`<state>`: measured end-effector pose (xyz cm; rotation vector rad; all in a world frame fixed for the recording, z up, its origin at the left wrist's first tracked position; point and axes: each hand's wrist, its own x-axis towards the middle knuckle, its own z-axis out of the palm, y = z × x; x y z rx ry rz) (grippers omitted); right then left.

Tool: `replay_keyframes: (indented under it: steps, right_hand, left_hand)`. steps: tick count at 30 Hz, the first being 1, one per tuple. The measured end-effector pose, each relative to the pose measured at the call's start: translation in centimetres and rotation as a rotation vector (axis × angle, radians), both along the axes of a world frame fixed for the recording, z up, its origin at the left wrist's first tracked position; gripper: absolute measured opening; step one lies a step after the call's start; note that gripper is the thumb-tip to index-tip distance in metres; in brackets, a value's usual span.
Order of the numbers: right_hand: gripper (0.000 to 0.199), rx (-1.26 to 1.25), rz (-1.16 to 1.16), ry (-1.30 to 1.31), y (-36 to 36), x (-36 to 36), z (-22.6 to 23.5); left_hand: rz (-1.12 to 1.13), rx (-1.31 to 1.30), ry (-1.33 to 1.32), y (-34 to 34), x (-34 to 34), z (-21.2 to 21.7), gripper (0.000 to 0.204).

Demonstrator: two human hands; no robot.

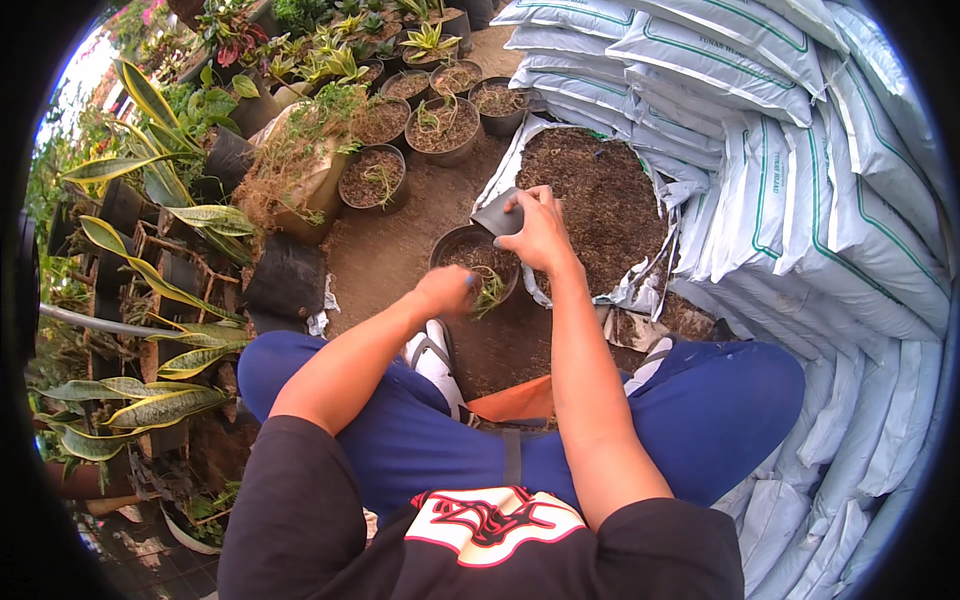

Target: The person pots a plant by scooping soil from a large bag into a small pot, placing a small seedling into the pot, and then filling the rest of the pot with soil.

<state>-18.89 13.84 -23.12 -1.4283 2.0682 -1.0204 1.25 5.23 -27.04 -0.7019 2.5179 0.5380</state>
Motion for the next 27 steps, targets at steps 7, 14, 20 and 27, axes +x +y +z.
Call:
replay_keyframes:
  steps: [7,14,20,27]
  right_hand:
    - [0.056,0.027,-0.074,0.154,0.2,4.3,1.1]
    - [0.059,0.084,-0.077,0.142,0.7,2.4,1.2]
    - [0.060,0.057,0.063,0.135,0.8,3.4,1.8]
    - [0.067,-0.003,0.161,0.151,1.7,1.9,3.9]
  left_hand:
    - [0.501,-0.207,0.254,-2.2,-2.9,1.2,0.032]
    - [0.434,-0.228,0.078,-2.0,-3.3,0.0,0.031]
    - [0.469,-0.256,0.079,-4.4,-2.8,-1.3,0.023]
    - [0.499,-0.050,0.284,-7.2,-3.8,-1.7,0.039]
